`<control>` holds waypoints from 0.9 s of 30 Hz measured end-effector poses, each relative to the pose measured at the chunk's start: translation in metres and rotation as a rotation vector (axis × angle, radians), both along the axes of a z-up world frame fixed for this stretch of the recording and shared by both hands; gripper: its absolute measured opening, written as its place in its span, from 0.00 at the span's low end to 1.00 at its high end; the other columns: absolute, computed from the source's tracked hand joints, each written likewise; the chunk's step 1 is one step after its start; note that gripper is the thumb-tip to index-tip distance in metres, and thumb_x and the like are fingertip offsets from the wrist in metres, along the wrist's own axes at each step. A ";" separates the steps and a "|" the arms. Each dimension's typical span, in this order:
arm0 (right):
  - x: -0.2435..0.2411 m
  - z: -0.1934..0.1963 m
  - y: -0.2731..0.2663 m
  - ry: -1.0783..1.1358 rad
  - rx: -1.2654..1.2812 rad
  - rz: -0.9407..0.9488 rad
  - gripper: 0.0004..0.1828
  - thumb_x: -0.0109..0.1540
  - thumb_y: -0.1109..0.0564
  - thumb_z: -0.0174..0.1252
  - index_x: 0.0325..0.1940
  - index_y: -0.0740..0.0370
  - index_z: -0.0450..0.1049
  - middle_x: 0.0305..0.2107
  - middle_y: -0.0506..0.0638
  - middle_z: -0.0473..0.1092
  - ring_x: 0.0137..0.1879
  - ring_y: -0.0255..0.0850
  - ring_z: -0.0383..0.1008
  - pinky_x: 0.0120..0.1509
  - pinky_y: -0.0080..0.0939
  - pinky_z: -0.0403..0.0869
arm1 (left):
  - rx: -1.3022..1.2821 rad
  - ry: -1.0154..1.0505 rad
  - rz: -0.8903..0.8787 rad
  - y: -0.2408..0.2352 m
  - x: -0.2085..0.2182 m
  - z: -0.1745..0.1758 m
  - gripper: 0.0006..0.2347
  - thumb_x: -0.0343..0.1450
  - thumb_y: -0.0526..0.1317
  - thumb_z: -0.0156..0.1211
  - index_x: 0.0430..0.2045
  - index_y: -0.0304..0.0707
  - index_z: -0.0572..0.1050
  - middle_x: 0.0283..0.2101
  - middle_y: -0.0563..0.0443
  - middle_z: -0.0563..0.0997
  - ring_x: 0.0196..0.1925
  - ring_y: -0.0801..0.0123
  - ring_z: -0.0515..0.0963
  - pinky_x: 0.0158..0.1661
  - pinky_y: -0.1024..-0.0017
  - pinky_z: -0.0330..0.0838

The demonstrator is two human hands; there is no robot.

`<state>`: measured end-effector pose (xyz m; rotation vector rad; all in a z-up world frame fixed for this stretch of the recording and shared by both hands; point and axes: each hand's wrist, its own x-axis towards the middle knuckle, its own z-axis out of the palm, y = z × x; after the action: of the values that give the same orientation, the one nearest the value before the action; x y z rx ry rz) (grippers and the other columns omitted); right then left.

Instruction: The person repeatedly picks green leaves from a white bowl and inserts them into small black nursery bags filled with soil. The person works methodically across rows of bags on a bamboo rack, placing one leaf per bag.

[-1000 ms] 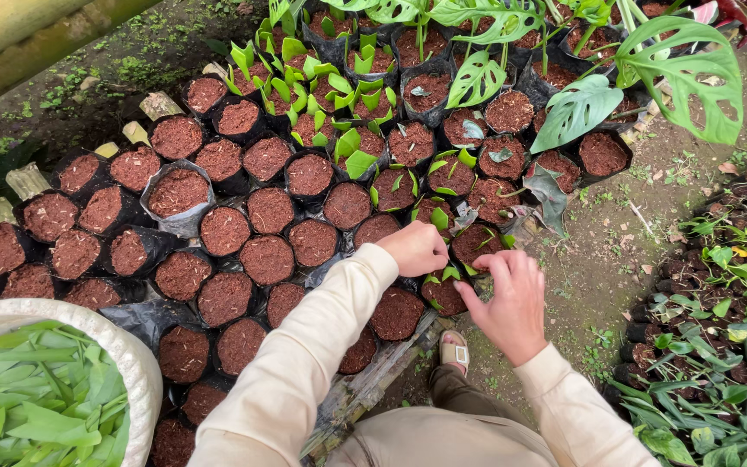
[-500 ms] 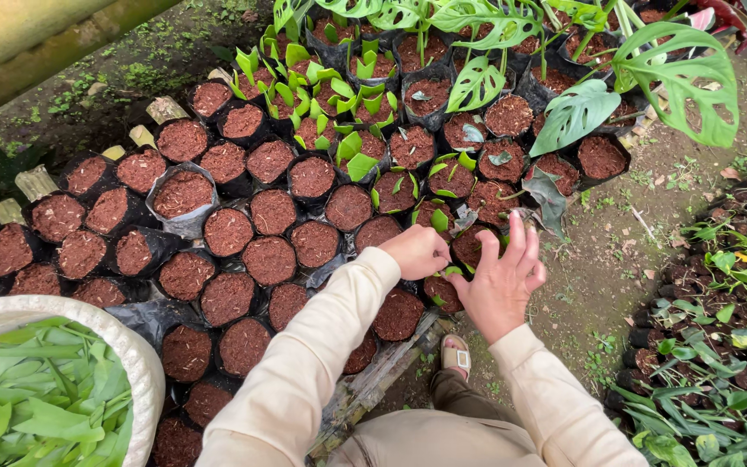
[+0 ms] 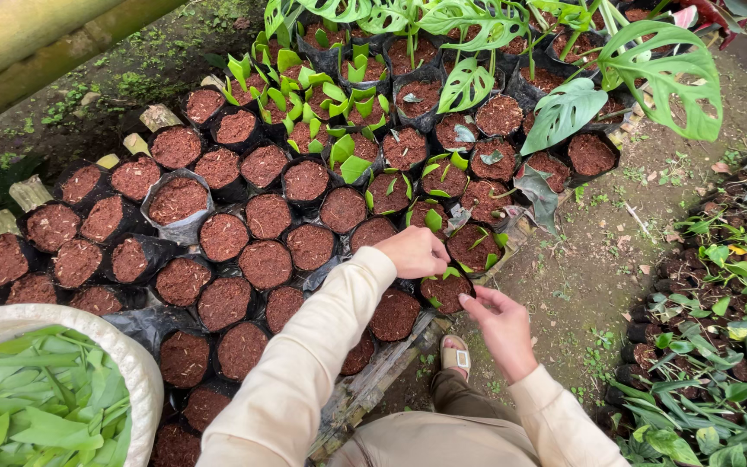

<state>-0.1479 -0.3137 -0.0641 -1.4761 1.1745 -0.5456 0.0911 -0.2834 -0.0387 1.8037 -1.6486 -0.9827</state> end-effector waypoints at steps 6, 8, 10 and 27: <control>0.016 -0.007 -0.006 -0.126 0.274 -0.127 0.16 0.58 0.54 0.69 0.45 0.67 0.80 0.28 0.45 0.76 0.28 0.30 0.71 0.29 0.30 0.65 | -0.019 -0.061 -0.068 0.003 0.006 0.001 0.21 0.57 0.44 0.73 0.43 0.34 0.83 0.41 0.38 0.86 0.44 0.55 0.86 0.49 0.67 0.77; 0.023 -0.003 -0.007 -0.113 0.314 -0.157 0.15 0.57 0.54 0.70 0.42 0.65 0.79 0.27 0.45 0.74 0.26 0.30 0.69 0.27 0.30 0.63 | -0.021 -0.058 -0.072 0.001 0.010 -0.002 0.21 0.58 0.44 0.74 0.43 0.34 0.82 0.42 0.38 0.85 0.45 0.55 0.86 0.49 0.67 0.76; 0.027 -0.003 -0.005 -0.060 0.318 -0.172 0.12 0.58 0.53 0.70 0.39 0.62 0.78 0.26 0.45 0.73 0.25 0.29 0.68 0.25 0.30 0.62 | 0.025 -0.023 -0.045 0.001 0.011 -0.009 0.21 0.61 0.45 0.73 0.45 0.33 0.81 0.43 0.38 0.86 0.45 0.56 0.86 0.49 0.68 0.78; 0.046 -0.037 -0.004 -0.208 0.253 -0.224 0.15 0.56 0.57 0.71 0.38 0.64 0.73 0.30 0.47 0.75 0.30 0.31 0.71 0.34 0.33 0.69 | -0.059 -0.090 -0.097 -0.005 0.009 -0.032 0.13 0.68 0.39 0.61 0.44 0.38 0.82 0.43 0.36 0.85 0.48 0.49 0.84 0.53 0.62 0.75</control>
<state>-0.1024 -0.3177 -0.1013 -1.0540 1.2017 -0.6607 0.1000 -0.2888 -0.0704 1.7674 -1.8152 -0.8957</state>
